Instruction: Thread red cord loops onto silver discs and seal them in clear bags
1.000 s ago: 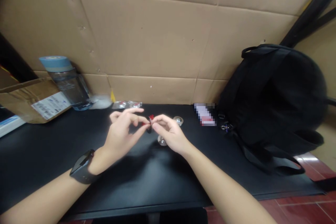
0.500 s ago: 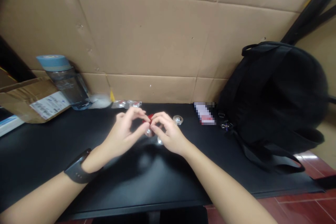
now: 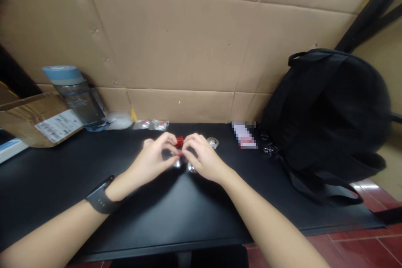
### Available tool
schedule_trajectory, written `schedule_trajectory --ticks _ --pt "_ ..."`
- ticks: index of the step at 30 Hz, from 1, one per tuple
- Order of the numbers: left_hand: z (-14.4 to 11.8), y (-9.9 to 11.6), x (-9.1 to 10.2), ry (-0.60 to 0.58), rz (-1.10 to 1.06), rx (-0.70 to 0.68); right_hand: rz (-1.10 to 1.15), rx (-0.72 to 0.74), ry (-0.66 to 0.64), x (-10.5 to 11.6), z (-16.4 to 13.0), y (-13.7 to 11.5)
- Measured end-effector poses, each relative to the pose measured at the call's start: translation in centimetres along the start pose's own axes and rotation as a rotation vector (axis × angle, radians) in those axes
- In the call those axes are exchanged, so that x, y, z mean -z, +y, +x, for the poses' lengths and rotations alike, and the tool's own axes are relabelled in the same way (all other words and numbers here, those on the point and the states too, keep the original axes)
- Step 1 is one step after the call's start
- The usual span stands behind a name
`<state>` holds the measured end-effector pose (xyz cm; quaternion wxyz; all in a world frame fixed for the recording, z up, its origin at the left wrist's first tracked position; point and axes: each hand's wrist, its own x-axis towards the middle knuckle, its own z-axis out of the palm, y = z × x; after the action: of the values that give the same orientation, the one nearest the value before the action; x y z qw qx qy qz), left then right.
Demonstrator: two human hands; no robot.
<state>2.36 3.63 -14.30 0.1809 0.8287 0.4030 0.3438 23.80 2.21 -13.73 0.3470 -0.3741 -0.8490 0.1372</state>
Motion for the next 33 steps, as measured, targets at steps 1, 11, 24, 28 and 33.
schedule_trajectory --ticks 1,11,24,28,33 --pt "0.0 -0.2 -0.1 0.005 0.040 -0.004 -0.036 -0.008 -0.016 0.2 -0.1 0.2" --pt "-0.2 -0.7 0.0 0.000 0.249 -0.129 -0.282 -0.207 -0.291 1.7 -1.1 2.6" --pt "-0.1 -0.7 0.1 -0.050 0.255 -0.098 -0.302 -0.232 -0.456 2.1 -1.2 1.9" --pt "-0.1 -0.8 0.0 -0.043 0.247 -0.092 -0.309 -0.201 -0.432 1.9 -1.3 1.8" --pt "-0.1 -0.9 -0.1 -0.030 0.213 -0.084 -0.259 -0.164 -0.316 1.7 -1.1 1.7"
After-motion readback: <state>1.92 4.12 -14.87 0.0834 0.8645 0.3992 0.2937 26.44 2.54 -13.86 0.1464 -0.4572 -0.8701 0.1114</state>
